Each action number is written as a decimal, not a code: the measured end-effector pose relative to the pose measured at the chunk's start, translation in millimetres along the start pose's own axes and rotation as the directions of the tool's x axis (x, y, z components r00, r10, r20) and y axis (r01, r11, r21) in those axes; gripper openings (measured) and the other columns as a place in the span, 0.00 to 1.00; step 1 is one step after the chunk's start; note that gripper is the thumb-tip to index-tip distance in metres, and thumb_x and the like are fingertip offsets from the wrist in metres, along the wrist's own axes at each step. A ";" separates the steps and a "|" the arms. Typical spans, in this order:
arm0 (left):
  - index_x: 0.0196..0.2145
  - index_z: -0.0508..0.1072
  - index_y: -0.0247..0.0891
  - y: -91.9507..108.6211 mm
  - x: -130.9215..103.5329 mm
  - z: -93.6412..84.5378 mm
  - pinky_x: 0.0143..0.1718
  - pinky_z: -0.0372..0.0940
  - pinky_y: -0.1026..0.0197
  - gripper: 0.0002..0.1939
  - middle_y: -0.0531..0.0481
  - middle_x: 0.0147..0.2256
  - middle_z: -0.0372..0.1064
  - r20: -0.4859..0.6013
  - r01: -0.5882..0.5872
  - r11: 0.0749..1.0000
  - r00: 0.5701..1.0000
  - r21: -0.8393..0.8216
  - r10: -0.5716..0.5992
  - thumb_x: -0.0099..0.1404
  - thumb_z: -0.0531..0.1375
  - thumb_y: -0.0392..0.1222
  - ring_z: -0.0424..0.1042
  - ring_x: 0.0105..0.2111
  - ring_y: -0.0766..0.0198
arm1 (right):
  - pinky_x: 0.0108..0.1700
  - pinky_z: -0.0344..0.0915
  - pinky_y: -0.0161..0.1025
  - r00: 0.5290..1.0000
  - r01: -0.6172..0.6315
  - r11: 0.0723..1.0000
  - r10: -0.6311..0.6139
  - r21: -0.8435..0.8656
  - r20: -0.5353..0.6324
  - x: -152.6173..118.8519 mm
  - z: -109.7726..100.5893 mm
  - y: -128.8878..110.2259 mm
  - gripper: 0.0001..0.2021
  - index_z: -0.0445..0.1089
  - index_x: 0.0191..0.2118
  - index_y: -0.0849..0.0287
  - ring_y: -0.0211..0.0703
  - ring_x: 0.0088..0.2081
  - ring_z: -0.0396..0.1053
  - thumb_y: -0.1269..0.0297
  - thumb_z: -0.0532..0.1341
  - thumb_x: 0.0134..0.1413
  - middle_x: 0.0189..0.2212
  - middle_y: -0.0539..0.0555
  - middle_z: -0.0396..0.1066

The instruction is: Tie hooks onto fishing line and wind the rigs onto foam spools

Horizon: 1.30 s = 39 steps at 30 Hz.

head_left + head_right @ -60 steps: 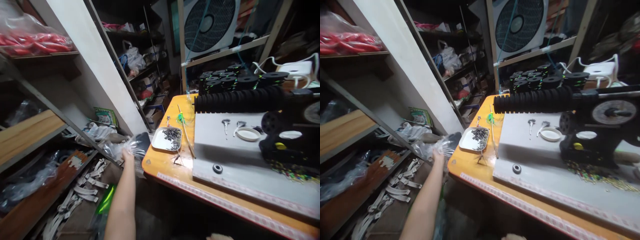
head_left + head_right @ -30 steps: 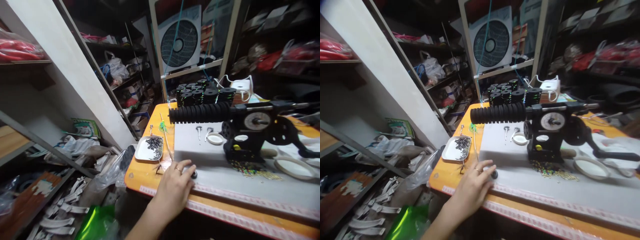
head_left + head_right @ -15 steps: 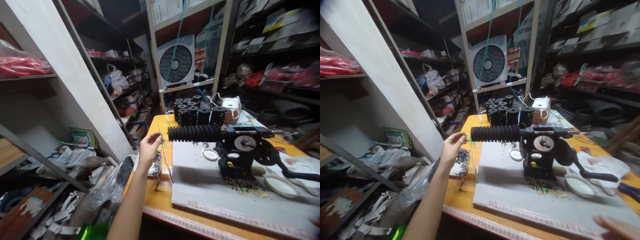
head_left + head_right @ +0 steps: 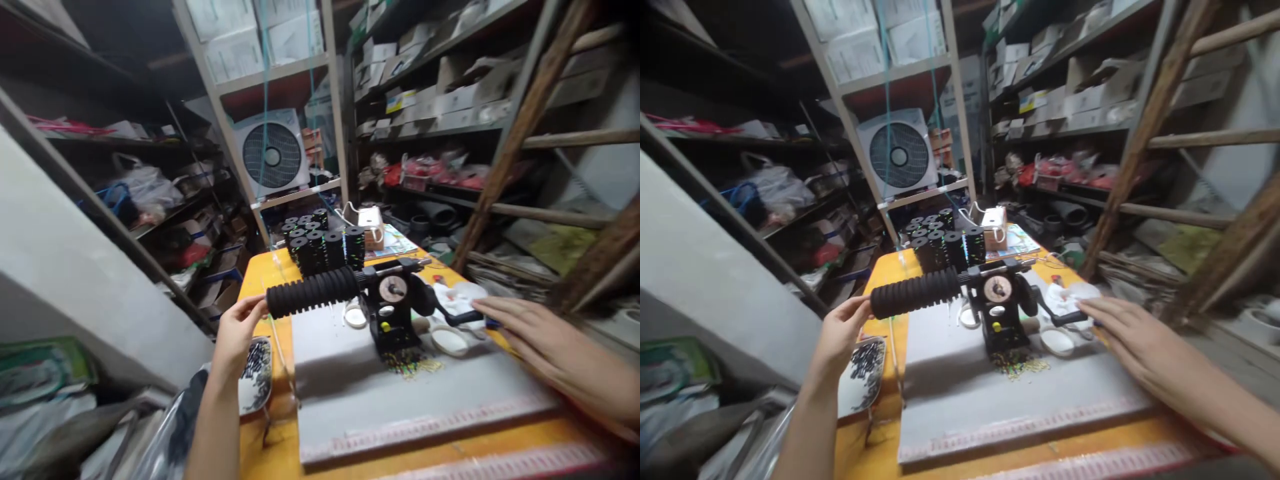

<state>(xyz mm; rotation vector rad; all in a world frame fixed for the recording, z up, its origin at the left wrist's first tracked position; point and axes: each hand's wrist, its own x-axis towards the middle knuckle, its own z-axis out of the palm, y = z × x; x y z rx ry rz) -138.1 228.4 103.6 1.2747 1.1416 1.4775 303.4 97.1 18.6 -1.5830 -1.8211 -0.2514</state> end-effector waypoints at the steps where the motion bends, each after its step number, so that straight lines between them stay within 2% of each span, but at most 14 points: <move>1: 0.32 0.81 0.32 -2.8 1.0 0.6 0.29 0.66 0.65 0.23 0.48 0.27 0.76 -0.005 0.007 1.000 1.000 -0.019 -0.007 0.42 0.75 0.50 0.70 0.27 0.65 | 0.56 0.66 0.47 0.999 0.016 1.000 -0.015 -0.025 0.051 4.0 2.4 12.5 0.26 0.74 0.53 0.58 0.52 0.54 0.70 0.46 0.49 0.66 0.52 0.65 0.73; 3: 0.32 0.81 0.33 -8.2 1.5 2.2 0.28 0.65 0.65 0.26 0.49 0.27 0.76 -0.018 0.021 0.998 1.000 -0.058 -0.022 0.39 0.76 0.53 0.70 0.26 0.65 | 0.57 0.65 0.47 0.991 0.063 0.997 -0.056 -0.054 0.121 7.8 9.6 30.4 0.24 0.72 0.55 0.59 0.53 0.55 0.69 0.49 0.51 0.66 0.53 0.66 0.72; 7: 0.32 0.80 0.33 -13.5 0.3 4.6 0.29 0.66 0.66 0.27 0.50 0.26 0.74 -0.044 0.040 0.992 0.998 -0.117 -0.046 0.36 0.77 0.52 0.69 0.26 0.67 | 0.52 0.67 0.42 0.993 0.090 0.992 -0.083 -0.090 0.078 6.4 19.3 40.8 0.19 0.75 0.49 0.60 0.49 0.51 0.72 0.53 0.53 0.66 0.47 0.65 0.75; 10: 0.32 0.80 0.34 -14.9 0.6 5.3 0.30 0.68 0.65 0.26 0.51 0.26 0.75 -0.055 0.047 0.988 0.997 -0.149 -0.056 0.35 0.77 0.51 0.70 0.27 0.66 | 0.53 0.64 0.42 0.993 0.122 0.983 -0.122 -0.134 0.010 15.9 10.5 39.4 0.22 0.78 0.42 0.62 0.46 0.47 0.73 0.54 0.51 0.67 0.41 0.63 0.77; 13: 0.31 0.80 0.35 -16.9 1.3 5.4 0.32 0.69 0.66 0.25 0.51 0.27 0.75 -0.058 0.043 0.984 0.997 -0.171 -0.054 0.35 0.77 0.50 0.72 0.28 0.66 | 0.55 0.59 0.47 0.987 0.127 0.970 -0.145 -0.209 -0.073 49.7 -3.0 36.6 0.26 0.78 0.42 0.66 0.48 0.48 0.71 0.50 0.49 0.66 0.40 0.65 0.77; 15: 0.31 0.80 0.35 -18.6 1.1 5.2 0.35 0.70 0.65 0.24 0.51 0.27 0.75 -0.059 0.038 0.983 0.997 -0.181 -0.049 0.36 0.77 0.50 0.73 0.29 0.66 | 0.57 0.55 0.48 0.984 0.139 0.959 -0.161 -0.247 -0.073 81.0 -2.9 34.1 0.24 0.75 0.49 0.67 0.50 0.54 0.66 0.54 0.50 0.67 0.47 0.64 0.74; 17: 0.31 0.80 0.36 -20.5 0.5 4.9 0.37 0.70 0.64 0.24 0.52 0.27 0.75 -0.059 0.034 0.982 0.997 -0.184 -0.046 0.37 0.77 0.50 0.73 0.30 0.65 | 0.57 0.54 0.48 0.981 0.186 0.947 -0.194 -0.261 -0.007 106.2 8.5 32.2 0.21 0.72 0.54 0.65 0.50 0.57 0.63 0.59 0.49 0.69 0.53 0.61 0.71; 19: 0.31 0.80 0.36 -22.7 0.1 5.0 0.38 0.70 0.65 0.23 0.52 0.28 0.75 -0.067 0.022 0.983 0.997 -0.184 -0.035 0.38 0.77 0.50 0.74 0.31 0.65 | 0.54 0.57 0.45 0.968 0.249 0.935 -0.237 -0.252 0.080 113.0 26.0 31.9 0.19 0.75 0.50 0.64 0.47 0.54 0.66 0.63 0.49 0.69 0.49 0.59 0.74; 22: 0.31 0.79 0.36 -26.1 0.4 6.6 0.36 0.69 0.66 0.23 0.52 0.30 0.76 -0.078 -0.008 0.984 0.997 -0.180 -0.007 0.39 0.76 0.51 0.73 0.32 0.66 | 0.48 0.63 0.44 0.941 0.331 0.915 -0.301 -0.231 0.157 85.6 41.3 34.6 0.15 0.78 0.43 0.61 0.46 0.45 0.71 0.60 0.56 0.66 0.42 0.58 0.78; 26: 0.32 0.78 0.36 -27.7 0.8 9.6 0.35 0.67 0.67 0.24 0.52 0.29 0.74 -0.070 -0.047 0.987 0.997 -0.152 0.036 0.42 0.75 0.55 0.70 0.30 0.67 | 0.47 0.65 0.48 0.926 0.377 0.892 -0.356 -0.251 0.126 35.9 23.0 39.0 0.18 0.78 0.43 0.55 0.50 0.46 0.71 0.54 0.52 0.67 0.42 0.57 0.78; 29: 0.32 0.77 0.35 -25.0 -0.5 10.0 0.31 0.64 0.67 0.23 0.53 0.26 0.70 -0.037 -0.079 0.992 0.996 -0.098 0.075 0.46 0.73 0.56 0.66 0.27 0.69 | 0.45 0.65 0.52 0.920 0.391 0.878 -0.380 -0.276 0.093 25.6 6.0 40.3 0.17 0.77 0.42 0.54 0.57 0.46 0.70 0.53 0.53 0.65 0.41 0.57 0.77; 32: 0.30 0.75 0.35 -19.1 -0.8 10.9 0.29 0.62 0.67 0.20 0.54 0.25 0.66 0.012 -0.115 0.993 0.993 -0.024 0.116 0.52 0.70 0.56 0.64 0.26 0.68 | 0.46 0.66 0.53 0.919 0.393 0.881 -0.389 -0.263 0.068 26.2 3.8 39.9 0.15 0.76 0.42 0.54 0.58 0.46 0.71 0.55 0.53 0.65 0.41 0.57 0.77; 35: 0.34 0.73 0.37 -13.5 2.4 15.5 0.24 0.59 0.67 0.19 0.54 0.26 0.64 0.033 -0.156 0.986 0.988 0.055 0.154 0.59 0.64 0.57 0.61 0.24 0.68 | 0.48 0.68 0.51 0.958 0.287 0.949 -0.283 -0.130 0.050 21.9 10.1 37.3 0.15 0.73 0.46 0.54 0.55 0.46 0.72 0.55 0.55 0.63 0.43 0.58 0.76; 39: 0.43 0.70 0.40 -15.8 7.2 24.8 0.29 0.60 0.66 0.15 0.52 0.35 0.65 0.007 -0.264 0.956 0.964 0.130 0.265 0.66 0.59 0.54 0.63 0.29 0.67 | 0.49 0.70 0.48 0.991 -0.051 0.979 0.025 0.198 0.134 15.0 19.1 29.6 0.15 0.72 0.49 0.49 0.54 0.49 0.73 0.52 0.59 0.59 0.48 0.55 0.75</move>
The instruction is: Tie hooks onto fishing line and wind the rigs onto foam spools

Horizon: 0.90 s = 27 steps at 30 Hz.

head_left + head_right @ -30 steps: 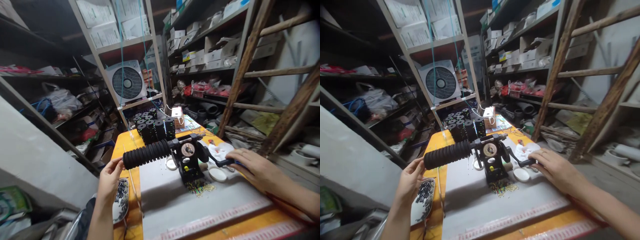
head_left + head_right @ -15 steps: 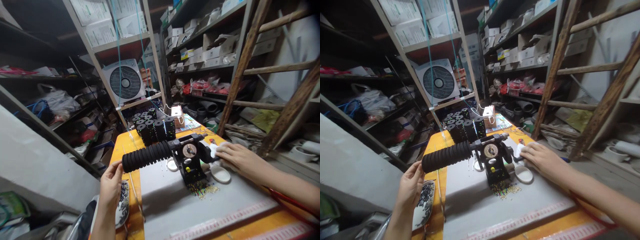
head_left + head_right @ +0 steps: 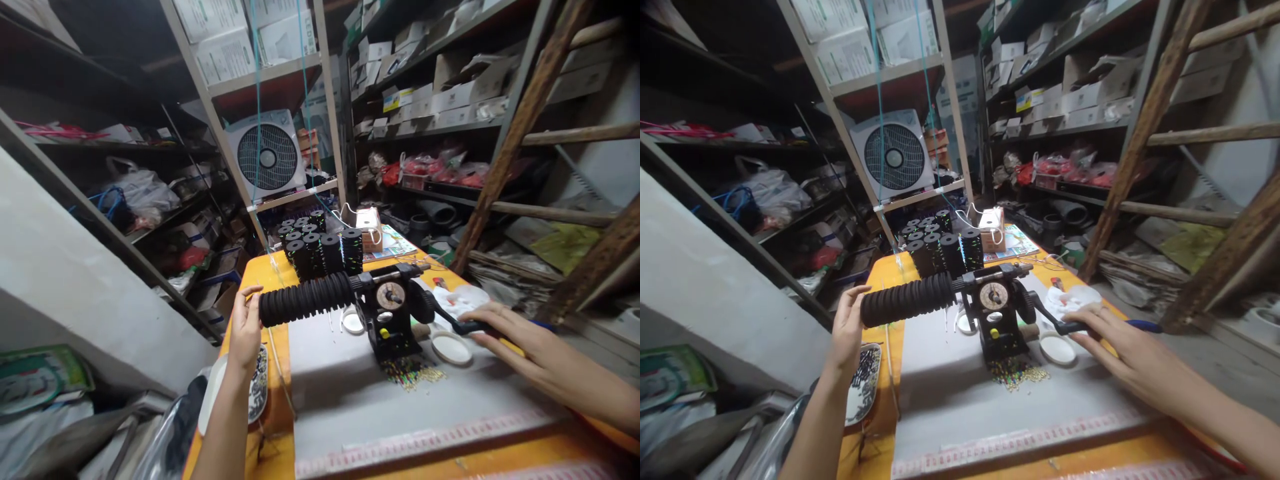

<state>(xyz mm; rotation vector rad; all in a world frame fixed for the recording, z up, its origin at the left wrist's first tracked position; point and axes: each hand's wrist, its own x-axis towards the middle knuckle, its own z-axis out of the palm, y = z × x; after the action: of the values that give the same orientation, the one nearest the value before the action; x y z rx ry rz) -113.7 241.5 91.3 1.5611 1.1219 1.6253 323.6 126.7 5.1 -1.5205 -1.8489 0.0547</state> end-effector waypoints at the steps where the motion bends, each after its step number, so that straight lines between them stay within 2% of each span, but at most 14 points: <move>1: 0.46 0.69 0.42 -2.5 -0.8 2.1 0.33 0.61 0.65 0.15 0.51 0.38 0.65 -0.010 -0.042 0.999 0.999 0.007 0.042 0.68 0.57 0.53 0.64 0.32 0.66 | 0.49 0.70 0.48 0.998 -0.059 0.995 0.059 0.083 0.004 -0.2 2.8 -1.6 0.15 0.72 0.47 0.48 0.54 0.49 0.73 0.50 0.60 0.58 0.47 0.54 0.75; 3: 0.51 0.64 0.46 -8.7 -4.3 4.4 0.40 0.62 0.63 0.15 0.51 0.40 0.62 -0.020 -0.128 0.992 0.992 0.011 0.128 0.70 0.54 0.52 0.64 0.36 0.65 | 0.48 0.70 0.46 0.991 -0.127 0.974 0.134 0.188 -0.022 0.5 8.3 -4.5 0.15 0.73 0.44 0.48 0.53 0.47 0.74 0.47 0.59 0.57 0.44 0.54 0.76; 6: 0.54 0.57 0.49 -15.9 -9.3 2.0 0.43 0.61 0.59 0.20 0.52 0.38 0.60 -0.001 -0.217 0.976 0.976 0.017 0.217 0.68 0.55 0.54 0.63 0.36 0.63 | 0.44 0.71 0.43 0.978 -0.168 0.956 0.191 0.240 -0.078 1.8 13.8 -8.6 0.19 0.73 0.43 0.50 0.52 0.46 0.74 0.42 0.58 0.56 0.43 0.55 0.76; 8: 0.55 0.57 0.49 -16.6 -8.5 -2.5 0.45 0.61 0.58 0.22 0.51 0.39 0.61 0.038 -0.217 0.975 0.976 0.036 0.216 0.67 0.57 0.53 0.64 0.37 0.62 | 0.44 0.71 0.40 0.970 -0.187 0.943 0.221 0.277 -0.097 2.7 12.7 -12.5 0.20 0.72 0.43 0.50 0.51 0.46 0.74 0.40 0.59 0.55 0.43 0.55 0.76; 11: 0.54 0.62 0.45 -12.6 -0.2 -8.0 0.46 0.61 0.58 0.18 0.49 0.42 0.63 0.105 -0.154 0.984 0.984 0.093 0.144 0.70 0.53 0.50 0.66 0.41 0.61 | 0.43 0.70 0.37 0.964 -0.201 0.924 0.246 0.324 -0.103 7.3 3.3 -20.0 0.21 0.72 0.44 0.50 0.47 0.43 0.74 0.40 0.60 0.55 0.43 0.54 0.76; 13: 0.52 0.66 0.43 -9.2 5.8 -8.5 0.46 0.61 0.59 0.16 0.48 0.44 0.64 0.109 -0.118 0.984 0.989 0.135 0.104 0.71 0.51 0.50 0.66 0.43 0.60 | 0.40 0.70 0.35 0.962 -0.205 0.915 0.254 0.349 -0.100 12.5 -4.1 -24.3 0.20 0.71 0.45 0.50 0.44 0.40 0.74 0.42 0.60 0.55 0.42 0.53 0.75; 16: 0.50 0.68 0.42 -6.5 8.1 -5.3 0.40 0.63 0.60 0.16 0.48 0.43 0.65 0.083 -0.094 0.982 0.993 0.161 0.082 0.71 0.51 0.50 0.66 0.38 0.61 | 0.40 0.69 0.36 0.959 -0.199 0.911 0.256 0.362 -0.117 20.1 -8.7 -26.7 0.20 0.72 0.45 0.51 0.44 0.39 0.73 0.43 0.61 0.54 0.41 0.53 0.74; 18: 0.52 0.67 0.44 -7.0 4.7 -2.2 0.38 0.63 0.61 0.16 0.48 0.44 0.65 0.062 -0.118 0.981 0.992 0.151 0.109 0.71 0.51 0.51 0.66 0.36 0.62 | 0.43 0.67 0.38 0.953 -0.193 0.914 0.261 0.356 -0.154 23.3 -6.3 -25.7 0.20 0.73 0.45 0.51 0.45 0.42 0.72 0.43 0.62 0.53 0.43 0.54 0.74; 20: 0.54 0.64 0.46 -9.0 -0.6 0.4 0.40 0.62 0.61 0.16 0.49 0.45 0.64 0.042 -0.175 0.975 0.984 0.136 0.171 0.72 0.50 0.51 0.65 0.36 0.63 | 0.44 0.66 0.40 0.941 -0.191 0.918 0.272 0.349 -0.202 24.8 -1.5 -23.5 0.19 0.73 0.44 0.52 0.46 0.42 0.71 0.45 0.62 0.53 0.42 0.54 0.74; 24: 0.54 0.61 0.48 -14.5 -9.6 1.6 0.40 0.62 0.60 0.17 0.52 0.37 0.61 0.055 -0.283 0.953 0.959 0.112 0.278 0.72 0.49 0.55 0.62 0.33 0.63 | 0.36 0.65 0.38 0.919 -0.185 0.911 0.293 0.368 -0.264 25.6 5.5 -20.2 0.17 0.71 0.43 0.53 0.42 0.35 0.68 0.47 0.62 0.53 0.38 0.53 0.72; 27: 0.55 0.58 0.49 -15.4 -9.8 -1.3 0.43 0.62 0.58 0.18 0.52 0.36 0.59 0.084 -0.295 0.948 0.954 0.119 0.287 0.71 0.50 0.55 0.63 0.34 0.63 | 0.32 0.63 0.36 0.925 -0.178 0.903 0.288 0.391 -0.246 26.9 4.4 -20.6 0.17 0.71 0.43 0.53 0.39 0.31 0.66 0.48 0.63 0.52 0.36 0.52 0.72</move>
<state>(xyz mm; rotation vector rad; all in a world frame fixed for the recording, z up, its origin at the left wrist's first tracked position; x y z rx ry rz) -115.7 239.7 73.2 1.9275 1.0165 1.7004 303.0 145.5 24.8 -1.3938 -1.3226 0.2533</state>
